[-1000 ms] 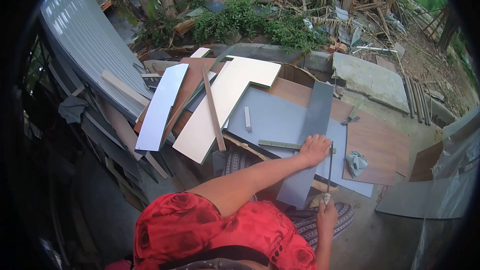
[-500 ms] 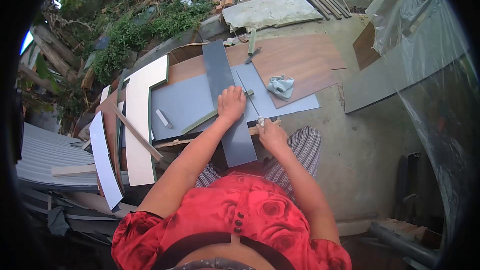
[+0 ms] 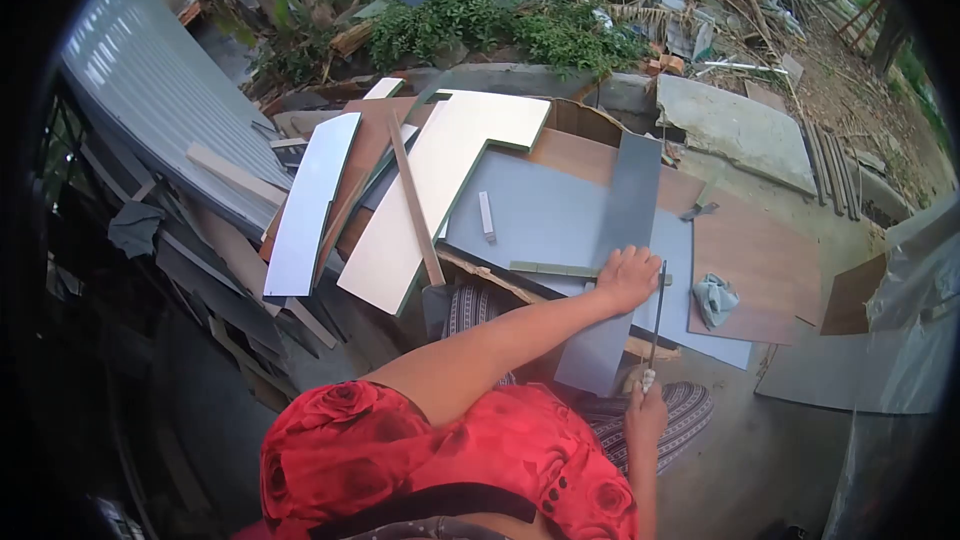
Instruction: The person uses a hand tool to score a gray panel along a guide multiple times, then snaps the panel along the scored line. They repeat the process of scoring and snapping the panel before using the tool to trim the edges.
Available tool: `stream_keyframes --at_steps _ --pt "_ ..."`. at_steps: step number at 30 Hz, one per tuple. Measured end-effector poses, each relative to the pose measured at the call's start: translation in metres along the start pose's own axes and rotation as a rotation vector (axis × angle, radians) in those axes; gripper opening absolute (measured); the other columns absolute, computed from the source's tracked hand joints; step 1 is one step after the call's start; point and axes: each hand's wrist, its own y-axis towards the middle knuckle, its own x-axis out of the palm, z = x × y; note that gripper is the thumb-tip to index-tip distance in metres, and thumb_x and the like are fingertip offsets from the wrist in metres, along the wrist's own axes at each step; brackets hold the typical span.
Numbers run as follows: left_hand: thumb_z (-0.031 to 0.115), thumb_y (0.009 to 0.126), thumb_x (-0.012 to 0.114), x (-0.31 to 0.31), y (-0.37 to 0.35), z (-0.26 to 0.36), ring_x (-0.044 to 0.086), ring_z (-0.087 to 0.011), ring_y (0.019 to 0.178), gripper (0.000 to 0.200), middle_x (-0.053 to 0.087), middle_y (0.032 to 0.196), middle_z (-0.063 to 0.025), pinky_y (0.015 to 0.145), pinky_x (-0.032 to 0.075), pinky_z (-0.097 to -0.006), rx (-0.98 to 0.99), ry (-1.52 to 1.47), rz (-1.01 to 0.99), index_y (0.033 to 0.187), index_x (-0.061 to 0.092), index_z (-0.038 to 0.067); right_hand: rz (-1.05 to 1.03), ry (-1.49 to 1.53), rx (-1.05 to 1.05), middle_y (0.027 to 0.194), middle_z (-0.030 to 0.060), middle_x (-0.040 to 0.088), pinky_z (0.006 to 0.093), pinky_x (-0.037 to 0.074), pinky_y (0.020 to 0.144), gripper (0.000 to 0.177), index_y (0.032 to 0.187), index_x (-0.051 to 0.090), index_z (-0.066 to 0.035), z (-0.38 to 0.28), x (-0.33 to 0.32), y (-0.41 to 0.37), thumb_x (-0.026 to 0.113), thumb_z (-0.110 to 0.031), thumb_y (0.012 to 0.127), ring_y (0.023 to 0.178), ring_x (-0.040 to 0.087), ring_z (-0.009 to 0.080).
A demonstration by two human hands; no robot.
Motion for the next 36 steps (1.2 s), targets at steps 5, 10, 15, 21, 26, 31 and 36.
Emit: stream_keyframes --at_steps 5,10,15,21,26,31,36 --pt "0.022 0.081 0.054 0.005 0.006 -0.006 0.052 -0.0226 0.09 0.015 0.054 0.092 -0.0049 0.076 0.039 -0.0396 -0.036 -0.008 0.058 0.094 0.056 0.014 -0.052 -0.042 0.021 0.076 0.0262 0.06 0.0505 0.042 0.066 0.031 0.091 0.052 0.0 0.0 -0.008 0.018 0.049 -0.031 0.09 0.076 0.057 0.0464" --pt "0.022 0.081 0.056 0.001 0.006 -0.007 0.053 -0.0233 0.092 0.017 0.055 0.094 -0.0058 0.077 0.039 -0.0406 -0.036 0.01 0.022 0.095 0.057 0.014 -0.086 -0.011 0.014 0.076 0.0273 0.06 0.0505 0.043 0.066 0.032 0.088 0.052 0.001 -0.004 -0.016 0.014 0.049 -0.031 0.09 0.077 0.057 0.0471" --pt "0.022 0.081 0.055 0.001 0.005 -0.007 0.052 -0.0222 0.09 0.016 0.053 0.091 -0.0046 0.076 0.039 -0.0399 -0.015 -0.02 0.085 0.095 0.056 0.014 0.071 -0.02 -0.122 0.064 0.019 0.056 0.0398 0.041 0.054 0.028 0.089 0.054 0.002 0.011 0.003 0.014 0.052 -0.026 0.09 0.053 0.054 0.0316" --pt "0.022 0.081 0.055 -0.002 -0.007 0.004 0.052 -0.0219 0.092 0.015 0.053 0.092 -0.0051 0.078 0.039 -0.0395 0.031 -0.006 0.009 0.094 0.056 0.014 0.026 0.063 -0.066 0.059 0.0124 0.053 0.035 0.041 0.037 0.029 0.091 0.054 0.002 0.024 0.021 0.092 0.05 -0.027 0.092 0.041 0.051 0.0213" --pt "0.022 0.081 0.055 -0.003 -0.006 0.001 0.052 -0.0228 0.092 0.015 0.053 0.092 -0.0051 0.078 0.039 -0.0406 -0.008 0.006 0.024 0.093 0.055 0.013 0.085 0.113 -0.116 0.055 0.0083 0.05 0.0339 0.041 0.035 0.028 0.089 0.053 0.0 0.016 0.025 0.096 0.05 -0.028 0.092 0.041 0.05 0.0175" --pt "0.021 0.081 0.053 0.006 -0.004 0.002 0.053 -0.026 0.088 0.011 0.054 0.089 -0.0068 0.073 0.041 -0.0425 0.047 -0.003 0.077 0.087 0.054 0.012 -0.007 0.297 0.039 0.071 0.025 0.058 0.0474 0.041 0.062 0.033 0.089 0.049 0.0 -0.001 -0.011 0.05 0.049 -0.033 0.093 0.071 0.056 0.0449" --pt "0.021 0.082 0.053 0.013 -0.002 0.004 0.053 -0.0252 0.085 0.01 0.053 0.088 -0.0056 0.071 0.041 -0.0422 0.077 0.04 0.051 0.087 0.052 0.012 0.09 0.103 0.021 0.072 0.0288 0.057 0.0535 0.041 0.065 0.036 0.092 0.044 0.0 -0.004 -0.024 0.037 0.048 -0.035 0.092 0.074 0.055 0.0491"
